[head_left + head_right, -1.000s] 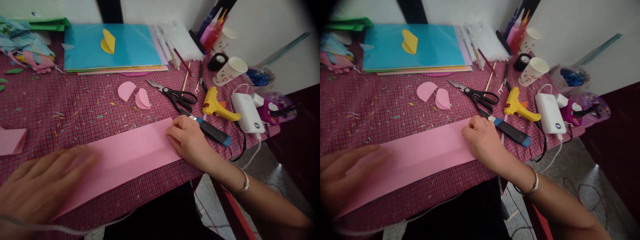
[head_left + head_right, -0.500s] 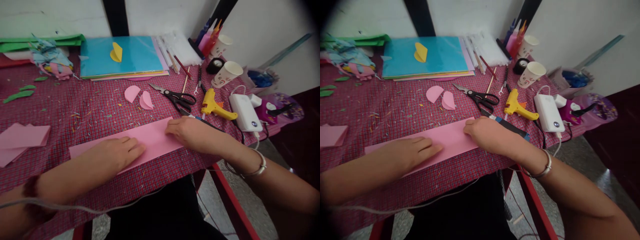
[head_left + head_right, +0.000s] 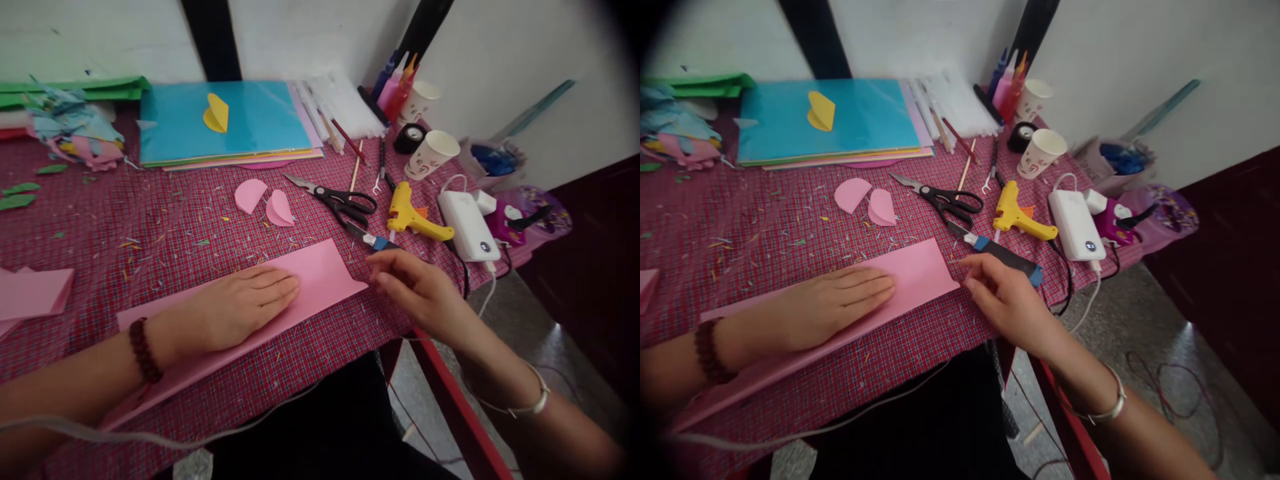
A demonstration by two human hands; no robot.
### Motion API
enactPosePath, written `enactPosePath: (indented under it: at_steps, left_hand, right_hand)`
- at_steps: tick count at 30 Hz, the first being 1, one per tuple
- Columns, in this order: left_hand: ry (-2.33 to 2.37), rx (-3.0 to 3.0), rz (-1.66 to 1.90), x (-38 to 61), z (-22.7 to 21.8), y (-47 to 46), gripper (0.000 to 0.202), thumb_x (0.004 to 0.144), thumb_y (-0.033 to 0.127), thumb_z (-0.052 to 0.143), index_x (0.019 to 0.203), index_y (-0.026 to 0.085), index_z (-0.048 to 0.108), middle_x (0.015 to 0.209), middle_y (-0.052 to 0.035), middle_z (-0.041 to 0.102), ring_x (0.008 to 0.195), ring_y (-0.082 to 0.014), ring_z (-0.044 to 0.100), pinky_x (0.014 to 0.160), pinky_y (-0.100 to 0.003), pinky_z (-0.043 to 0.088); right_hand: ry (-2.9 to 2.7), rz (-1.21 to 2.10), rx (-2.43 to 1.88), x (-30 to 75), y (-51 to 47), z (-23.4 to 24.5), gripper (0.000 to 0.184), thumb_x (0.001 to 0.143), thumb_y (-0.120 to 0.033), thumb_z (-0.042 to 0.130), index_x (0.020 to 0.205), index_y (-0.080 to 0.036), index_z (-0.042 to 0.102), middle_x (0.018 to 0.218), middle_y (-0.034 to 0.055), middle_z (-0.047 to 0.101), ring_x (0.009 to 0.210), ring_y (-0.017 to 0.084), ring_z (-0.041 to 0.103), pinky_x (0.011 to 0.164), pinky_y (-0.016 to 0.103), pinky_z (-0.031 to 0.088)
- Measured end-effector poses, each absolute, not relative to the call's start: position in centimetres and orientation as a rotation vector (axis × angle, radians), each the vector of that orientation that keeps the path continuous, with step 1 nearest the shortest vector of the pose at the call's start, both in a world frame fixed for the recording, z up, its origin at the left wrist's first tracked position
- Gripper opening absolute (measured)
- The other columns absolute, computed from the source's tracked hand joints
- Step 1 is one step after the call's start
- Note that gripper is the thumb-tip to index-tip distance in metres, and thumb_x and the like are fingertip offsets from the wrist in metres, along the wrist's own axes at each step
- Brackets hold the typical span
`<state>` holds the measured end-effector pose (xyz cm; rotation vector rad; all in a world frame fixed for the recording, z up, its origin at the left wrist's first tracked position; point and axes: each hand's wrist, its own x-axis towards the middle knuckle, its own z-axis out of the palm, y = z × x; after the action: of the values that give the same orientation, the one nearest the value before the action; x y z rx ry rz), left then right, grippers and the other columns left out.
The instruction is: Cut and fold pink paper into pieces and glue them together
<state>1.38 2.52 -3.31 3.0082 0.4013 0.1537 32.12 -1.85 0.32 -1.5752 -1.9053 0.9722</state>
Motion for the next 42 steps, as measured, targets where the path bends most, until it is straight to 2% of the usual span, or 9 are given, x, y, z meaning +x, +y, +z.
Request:
enactPosePath:
  at_steps: [10,18,22,26,30,33,36,39,42]
  left_hand:
    - [0.340,2.845,0.204,1.0,-4.1,3.2,0.048,0.095,0.009,0.036,0.142,0.015,0.047,0.142,-0.0083,0.056,0.137,-0.0188,0.043,0.116,-0.035,0.030]
    - [0.268,2.873,0.230,1.7,-3.3,3.5,0.038,0.098,0.012,0.037,0.127,0.018,0.060,0.133,-0.0055,0.064,0.129,-0.0178,0.051,0.115,-0.035,0.030]
    - [0.266,2.835,0.299,1.7,-3.6,3.8,0.034,0.100,0.028,0.041,0.128,0.019,0.058,0.131,-0.0036,0.065,0.126,-0.0180,0.054,0.115,-0.034,0.029]
    - [0.293,2.764,0.341,1.6,-3.9,3.8,0.054,0.091,0.049,0.058,0.131,0.013,0.056,0.129,-0.0128,0.064,0.125,-0.0274,0.052,0.110,-0.042,0.038]
    - [0.300,2.735,0.351,1.7,-3.8,3.7,0.059,0.086,0.050,0.064,0.129,0.010,0.058,0.126,-0.0169,0.064,0.124,-0.0305,0.052,0.107,-0.046,0.043]
    - [0.291,2.746,0.313,1.8,-3.7,3.7,0.062,0.086,0.051,0.063,0.131,0.009,0.056,0.128,-0.0185,0.062,0.124,-0.0312,0.052,0.106,-0.048,0.044]
    - [0.339,2.754,0.254,1.9,-3.5,3.7,0.056,0.086,0.052,0.062,0.125,0.011,0.061,0.124,-0.0166,0.064,0.121,-0.0305,0.053,0.106,-0.048,0.045]
    - [0.421,2.724,0.198,1.9,-3.5,3.3,0.043,0.091,0.048,0.055,0.119,0.016,0.063,0.123,-0.0079,0.065,0.120,-0.0252,0.055,0.109,-0.043,0.042]
    - [0.517,2.688,0.197,1.8,-3.6,2.8,0.054,0.094,0.053,0.045,0.129,0.014,0.056,0.132,-0.0028,0.061,0.127,-0.0224,0.051,0.113,-0.037,0.037]
  right_hand:
    - [-1.743,1.186,-1.469,31.3,-3.0,-2.5,0.028,0.090,-0.019,0.054,0.118,-0.020,0.057,0.101,0.0054,0.064,0.085,0.016,0.061,0.075,0.032,0.051]
    - [-1.498,1.605,-1.455,30.9,-2.5,-1.7,0.045,0.091,-0.022,0.053,0.136,-0.020,0.046,0.088,0.0008,0.062,0.060,0.009,0.060,0.052,0.023,0.047]
    - [-1.553,1.568,-1.506,30.6,-2.4,-1.9,0.039,0.093,-0.024,0.051,0.132,-0.018,0.050,0.068,-0.0062,0.048,0.052,0.008,0.053,0.048,0.023,0.044]
    - [-1.734,1.461,-1.561,31.3,-2.4,-1.9,0.036,0.094,-0.024,0.048,0.130,-0.019,0.052,0.071,-0.0043,0.050,0.052,0.009,0.051,0.047,0.023,0.044]
    - [-2.124,0.789,-1.627,31.8,-2.5,-0.4,0.032,0.093,-0.023,0.052,0.124,-0.019,0.059,0.096,0.0070,0.064,0.084,0.020,0.064,0.073,0.036,0.055]
    - [-2.318,0.347,-1.500,29.6,-3.1,0.6,0.036,0.093,-0.026,0.054,0.129,-0.017,0.058,0.123,0.0166,0.062,0.116,0.031,0.058,0.098,0.050,0.048]
    - [-2.607,0.473,-1.205,25.4,-3.9,0.4,0.060,0.093,-0.044,0.057,0.141,-0.010,0.046,0.145,0.0215,0.049,0.138,0.033,0.042,0.113,0.053,0.036]
    - [-2.662,0.519,-1.117,21.8,-4.1,-0.7,0.091,0.088,-0.062,0.056,0.150,-0.001,0.028,0.159,0.0277,0.021,0.150,0.035,0.014,0.119,0.053,0.024]
    - [-2.587,0.557,-1.197,20.5,-4.1,-1.7,0.101,0.087,-0.067,0.051,0.153,0.001,0.016,0.160,0.0304,0.011,0.151,0.034,0.002,0.121,0.053,0.020]
